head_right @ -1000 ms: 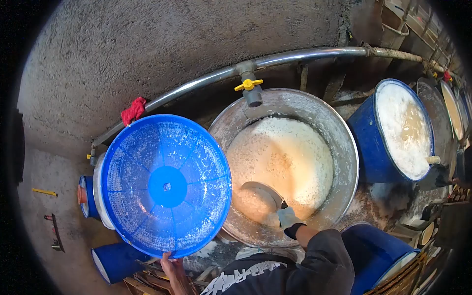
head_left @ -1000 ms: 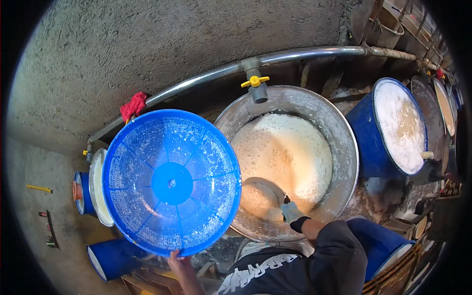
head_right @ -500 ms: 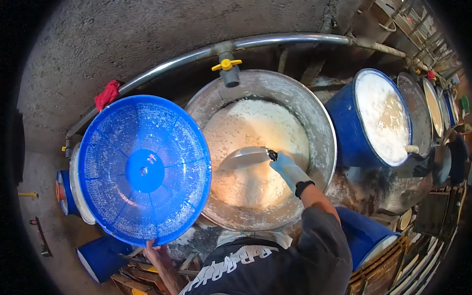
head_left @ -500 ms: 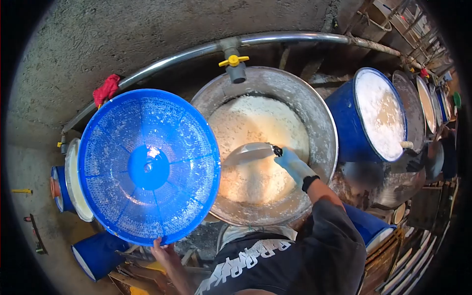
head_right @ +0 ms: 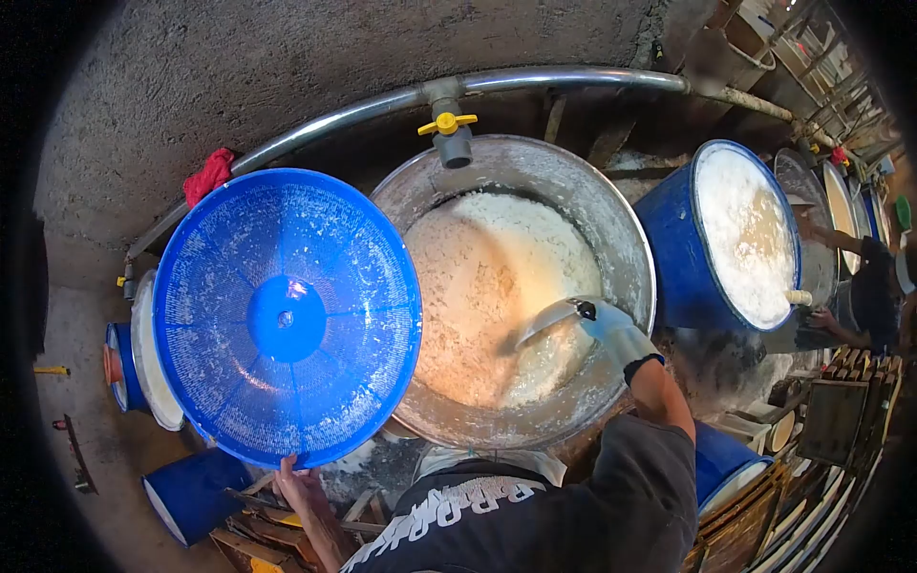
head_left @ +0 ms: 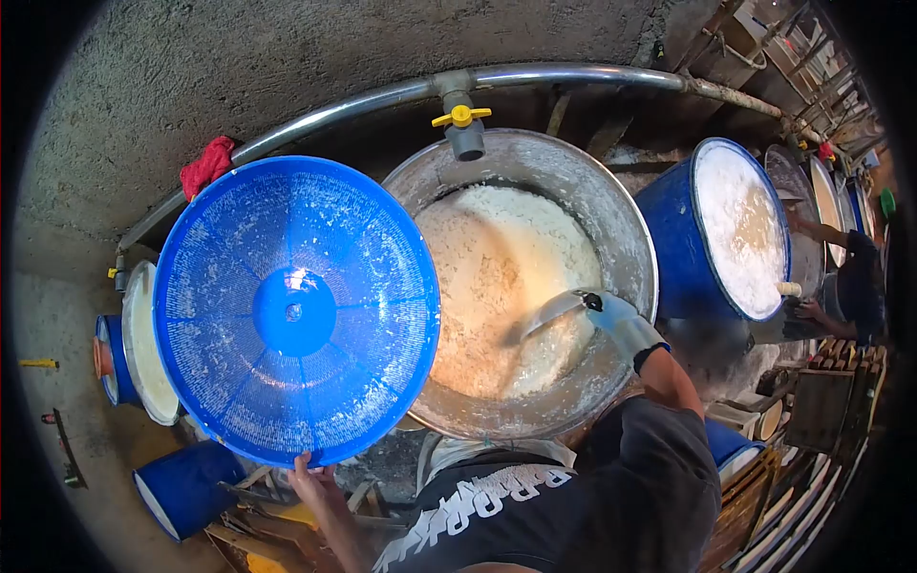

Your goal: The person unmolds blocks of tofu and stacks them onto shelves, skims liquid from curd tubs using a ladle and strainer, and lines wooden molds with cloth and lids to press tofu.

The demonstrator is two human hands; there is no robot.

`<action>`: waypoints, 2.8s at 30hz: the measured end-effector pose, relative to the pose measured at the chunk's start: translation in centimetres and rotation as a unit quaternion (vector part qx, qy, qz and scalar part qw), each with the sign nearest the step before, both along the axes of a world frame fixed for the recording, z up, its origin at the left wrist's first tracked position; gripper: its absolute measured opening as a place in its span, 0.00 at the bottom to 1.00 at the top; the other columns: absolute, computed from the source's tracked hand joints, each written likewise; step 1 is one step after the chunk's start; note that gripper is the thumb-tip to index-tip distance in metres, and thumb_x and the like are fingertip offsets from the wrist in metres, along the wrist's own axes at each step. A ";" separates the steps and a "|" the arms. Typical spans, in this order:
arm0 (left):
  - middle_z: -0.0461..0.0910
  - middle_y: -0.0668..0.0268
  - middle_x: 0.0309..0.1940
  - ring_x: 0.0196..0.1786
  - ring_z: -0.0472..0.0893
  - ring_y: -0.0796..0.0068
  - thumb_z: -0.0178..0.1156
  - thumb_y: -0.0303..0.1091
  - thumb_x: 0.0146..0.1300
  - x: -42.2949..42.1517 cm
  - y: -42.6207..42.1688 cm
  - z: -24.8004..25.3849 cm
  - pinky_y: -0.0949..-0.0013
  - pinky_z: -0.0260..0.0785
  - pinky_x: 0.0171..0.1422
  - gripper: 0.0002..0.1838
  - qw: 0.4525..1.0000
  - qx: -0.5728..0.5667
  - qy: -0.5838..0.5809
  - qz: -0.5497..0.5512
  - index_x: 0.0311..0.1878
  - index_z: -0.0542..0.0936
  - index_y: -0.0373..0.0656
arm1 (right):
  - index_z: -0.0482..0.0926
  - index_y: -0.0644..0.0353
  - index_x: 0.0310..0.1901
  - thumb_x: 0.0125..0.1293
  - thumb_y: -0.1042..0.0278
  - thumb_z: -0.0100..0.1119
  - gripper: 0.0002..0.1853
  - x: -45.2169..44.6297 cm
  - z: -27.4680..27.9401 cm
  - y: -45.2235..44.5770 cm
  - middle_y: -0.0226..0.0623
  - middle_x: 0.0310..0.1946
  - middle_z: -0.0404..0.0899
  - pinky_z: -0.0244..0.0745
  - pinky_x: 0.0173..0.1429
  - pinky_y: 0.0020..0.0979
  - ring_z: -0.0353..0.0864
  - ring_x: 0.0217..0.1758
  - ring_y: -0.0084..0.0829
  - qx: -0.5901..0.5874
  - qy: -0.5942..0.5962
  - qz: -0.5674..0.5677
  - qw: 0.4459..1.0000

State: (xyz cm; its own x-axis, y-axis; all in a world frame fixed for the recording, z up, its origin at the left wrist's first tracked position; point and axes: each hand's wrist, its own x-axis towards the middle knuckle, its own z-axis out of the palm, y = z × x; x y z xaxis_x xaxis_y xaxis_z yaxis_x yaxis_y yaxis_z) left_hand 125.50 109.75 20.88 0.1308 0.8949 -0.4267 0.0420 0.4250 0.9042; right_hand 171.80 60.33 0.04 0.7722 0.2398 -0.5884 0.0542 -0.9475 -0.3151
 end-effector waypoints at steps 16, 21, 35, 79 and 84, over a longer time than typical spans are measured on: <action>0.80 0.60 0.45 0.40 0.84 0.66 0.58 0.26 0.58 4.0 -1.5 2.6 0.62 0.84 0.34 0.21 0.999 -0.006 -0.006 0.050 0.57 0.74 0.39 | 0.85 0.48 0.36 0.63 0.65 0.63 0.03 9.5 9.4 18.5 0.35 0.35 0.88 0.83 0.41 0.46 0.90 0.39 0.39 -0.001 -0.297 0.388 0.872; 0.80 0.59 0.49 0.45 0.83 0.64 0.59 0.27 0.57 4.6 -2.3 3.2 0.60 0.83 0.37 0.23 0.999 0.021 0.008 0.047 0.58 0.74 0.38 | 0.85 0.47 0.37 0.63 0.64 0.64 0.03 12.1 3.6 25.6 0.33 0.36 0.87 0.82 0.41 0.44 0.90 0.42 0.40 0.003 -0.318 0.423 0.848; 0.80 0.59 0.47 0.41 0.84 0.64 0.59 0.29 0.57 2.5 -0.3 1.3 0.60 0.85 0.37 0.23 0.999 0.005 0.032 0.021 0.58 0.73 0.41 | 0.90 0.47 0.38 0.68 0.51 0.59 0.14 6.1 -1.0 13.8 0.36 0.35 0.90 0.82 0.40 0.40 0.91 0.40 0.38 -0.142 -0.123 0.313 0.931; 0.85 0.61 0.47 0.41 0.88 0.64 0.61 0.23 0.60 21.1 -6.0 -25.2 0.58 0.87 0.38 0.22 0.903 -0.189 0.094 -0.375 0.60 0.79 0.45 | 0.81 0.59 0.41 0.53 0.73 0.67 0.13 -8.9 -3.7 9.4 0.34 0.28 0.80 0.75 0.39 0.32 0.79 0.30 0.30 0.303 -0.202 -0.343 0.866; 0.85 0.58 0.49 0.45 0.89 0.58 0.62 0.23 0.59 25.7 -7.5 -29.4 0.51 0.88 0.48 0.28 0.868 -0.291 0.090 -0.391 0.65 0.75 0.45 | 0.81 0.58 0.38 0.56 0.67 0.69 0.10 -6.3 -10.5 10.6 0.42 0.33 0.82 0.78 0.47 0.43 0.83 0.38 0.45 0.168 -0.287 -0.291 0.897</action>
State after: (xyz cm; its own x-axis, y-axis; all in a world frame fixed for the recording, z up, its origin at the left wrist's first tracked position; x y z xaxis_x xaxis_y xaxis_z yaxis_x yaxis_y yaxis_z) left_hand 151.18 102.21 -8.50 0.4859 0.1881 -0.8536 0.6422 0.5857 0.4946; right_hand 165.54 70.88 -10.46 0.9767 -0.2133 -0.0235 -0.1743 -0.7247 -0.6667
